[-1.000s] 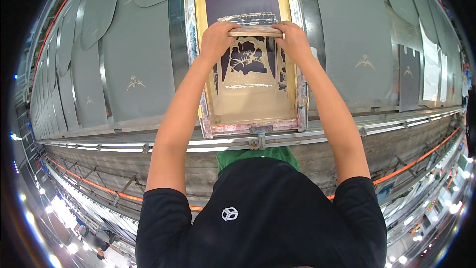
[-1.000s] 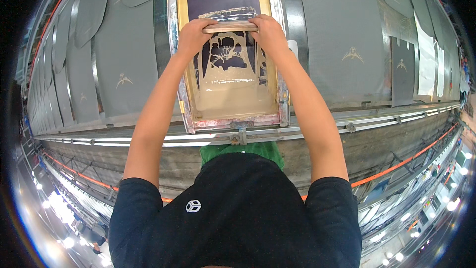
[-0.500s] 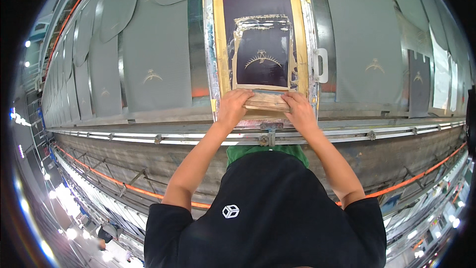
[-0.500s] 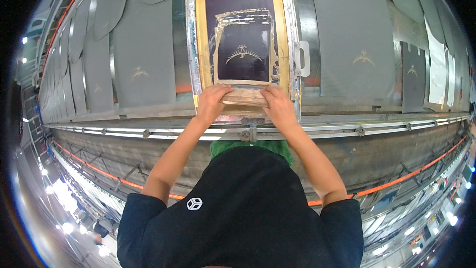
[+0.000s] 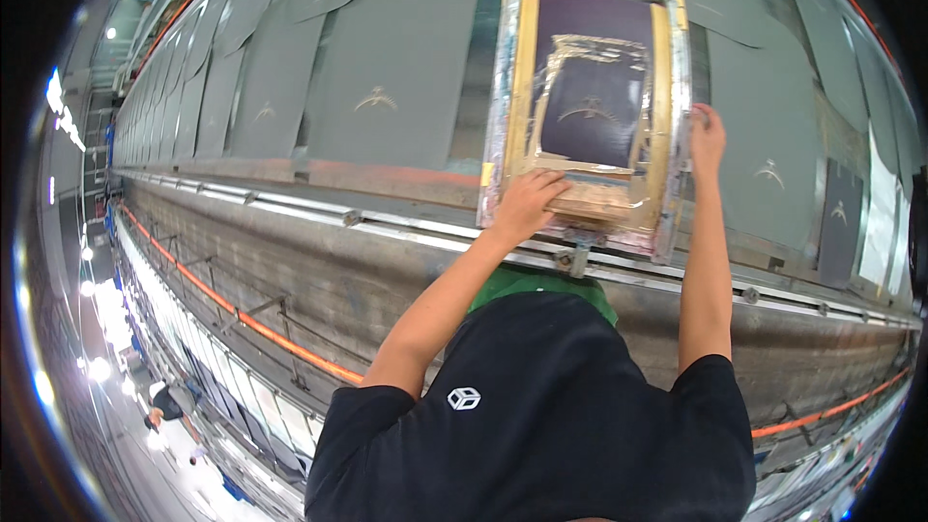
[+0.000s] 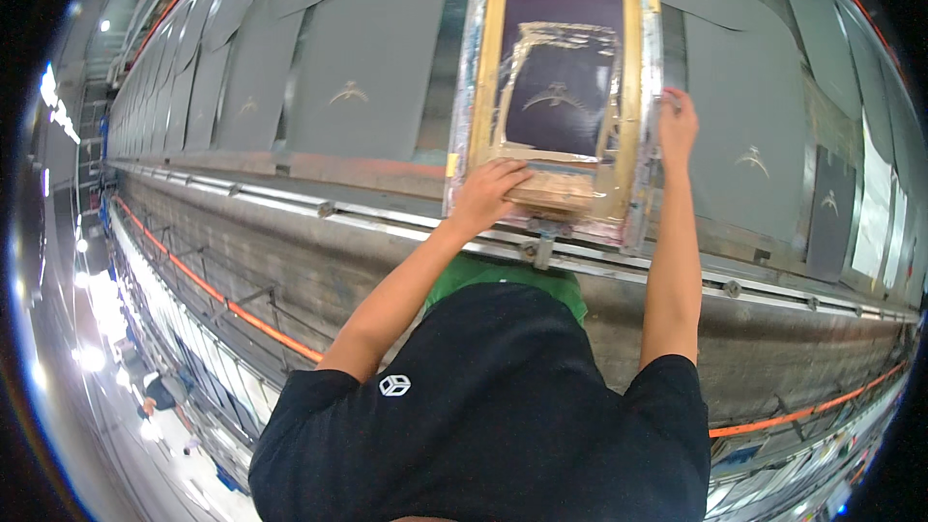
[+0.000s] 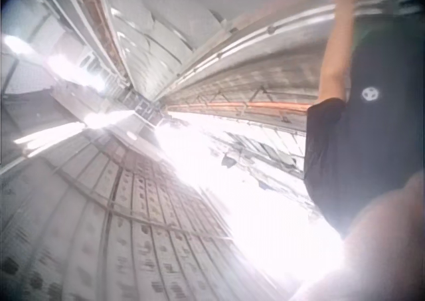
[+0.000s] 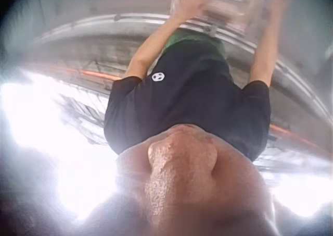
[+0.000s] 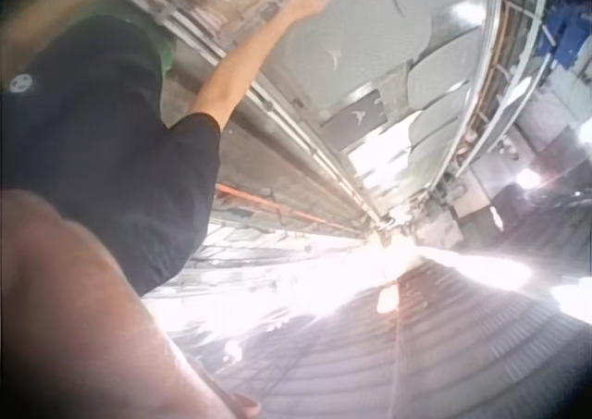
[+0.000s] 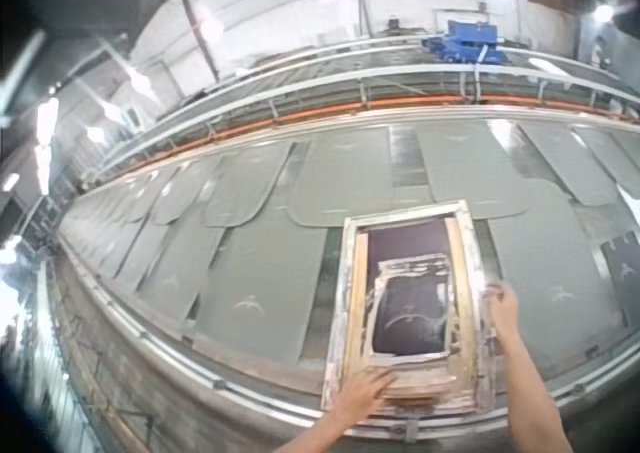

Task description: The person uses a squeegee to pull ink across a screen-printing frame, then lifts the frame to reveal a printed design on fabric below. They walk to a workbench, pour liquid onto the screen, and return to the press to repeat the printing motion.

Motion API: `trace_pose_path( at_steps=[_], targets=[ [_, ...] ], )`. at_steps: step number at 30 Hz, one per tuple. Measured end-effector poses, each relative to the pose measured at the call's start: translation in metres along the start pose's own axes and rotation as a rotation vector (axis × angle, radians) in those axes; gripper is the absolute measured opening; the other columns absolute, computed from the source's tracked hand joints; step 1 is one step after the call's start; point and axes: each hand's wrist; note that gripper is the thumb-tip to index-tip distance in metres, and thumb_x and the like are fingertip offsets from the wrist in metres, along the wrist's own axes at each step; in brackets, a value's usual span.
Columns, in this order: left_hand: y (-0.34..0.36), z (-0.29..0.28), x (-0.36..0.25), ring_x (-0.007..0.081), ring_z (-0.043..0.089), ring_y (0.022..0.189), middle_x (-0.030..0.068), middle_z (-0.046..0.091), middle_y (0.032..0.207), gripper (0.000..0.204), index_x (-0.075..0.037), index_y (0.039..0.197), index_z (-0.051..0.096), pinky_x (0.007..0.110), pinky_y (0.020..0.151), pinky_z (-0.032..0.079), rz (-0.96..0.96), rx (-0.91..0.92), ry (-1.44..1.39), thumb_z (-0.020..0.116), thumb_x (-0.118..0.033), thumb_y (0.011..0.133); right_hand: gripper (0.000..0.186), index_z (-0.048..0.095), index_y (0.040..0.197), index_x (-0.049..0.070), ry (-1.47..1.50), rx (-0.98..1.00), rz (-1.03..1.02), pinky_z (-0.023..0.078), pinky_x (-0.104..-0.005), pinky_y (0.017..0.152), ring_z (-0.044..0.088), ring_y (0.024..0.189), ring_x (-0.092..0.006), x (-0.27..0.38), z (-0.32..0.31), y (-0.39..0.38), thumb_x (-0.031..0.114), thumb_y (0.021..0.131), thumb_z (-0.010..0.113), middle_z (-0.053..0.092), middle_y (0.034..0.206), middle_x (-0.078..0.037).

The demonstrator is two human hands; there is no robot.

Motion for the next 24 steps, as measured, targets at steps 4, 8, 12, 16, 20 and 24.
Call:
trace_pose_path(
  at_steps=[4,8,12,16,20,24],
  targets=[
    [-0.034,-0.037,0.027,0.0304,0.054,0.126,0.0082,0.061,0.133,0.061,-0.011,0.127,0.064,0.044,0.106,0.043,-0.045,-0.054,-0.010,0.069,-0.003,0.067,0.020,0.070,0.110,0.010,0.034,0.036,0.068,0.040,-0.0293,0.061,0.045,0.064,-0.0103,0.078,0.037,-0.025,0.024,0.097,0.063,0.052,0.066,0.000],
    [-0.078,-0.112,0.108,0.0303,0.054,0.125,0.0067,0.063,0.132,0.062,-0.012,0.127,0.064,0.044,0.105,0.042,-0.069,-0.046,0.062,0.072,-0.005,0.066,0.021,0.069,0.111,0.010,0.169,0.040,0.025,0.037,-0.0290,0.057,0.040,0.060,-0.0098,0.118,0.151,-0.073,0.024,0.098,0.062,0.047,0.063,0.002],
    [-0.125,-0.192,0.193,0.0302,0.055,0.124,0.0068,0.064,0.131,0.061,-0.012,0.127,0.064,0.044,0.105,0.043,-0.103,0.006,0.126,0.072,-0.003,0.067,0.020,0.069,0.112,0.010,0.195,0.103,0.113,0.037,-0.0299,0.057,0.041,0.059,-0.0101,0.173,0.256,-0.129,0.024,0.099,0.061,0.047,0.062,0.001],
    [-0.149,-0.260,0.268,0.0300,0.058,0.120,0.0069,0.066,0.126,0.059,-0.011,0.125,0.066,0.043,0.104,0.044,-0.083,0.049,0.089,0.072,-0.001,0.067,0.021,0.068,0.112,0.008,0.179,0.085,0.128,0.040,-0.0328,0.058,0.044,0.058,-0.0132,0.205,0.331,-0.172,0.024,0.099,0.061,0.050,0.062,-0.003],
    [-0.167,-0.273,0.292,0.0287,0.061,0.116,0.0066,0.068,0.122,0.058,-0.010,0.120,0.069,0.042,0.099,0.049,-0.047,0.024,0.145,0.071,0.002,0.063,0.022,0.067,0.113,0.007,0.098,0.075,0.098,0.038,-0.0306,0.056,0.042,0.057,-0.0106,0.226,0.355,-0.184,0.024,0.100,0.060,0.047,0.061,0.000],
    [-0.172,-0.279,0.295,0.0279,0.062,0.115,0.0054,0.068,0.123,0.063,-0.011,0.121,0.069,0.041,0.097,0.051,-0.027,0.000,0.139,0.071,0.003,0.060,0.023,0.068,0.112,0.008,0.043,0.024,0.039,0.043,-0.0361,0.061,0.046,0.056,-0.0169,0.227,0.357,-0.180,0.026,0.099,0.060,0.051,0.060,-0.005]
  ],
)
Point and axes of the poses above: each hand's wrist, its own y-axis towards the middle knuckle, its own z-axis out of the palm, x = y × z
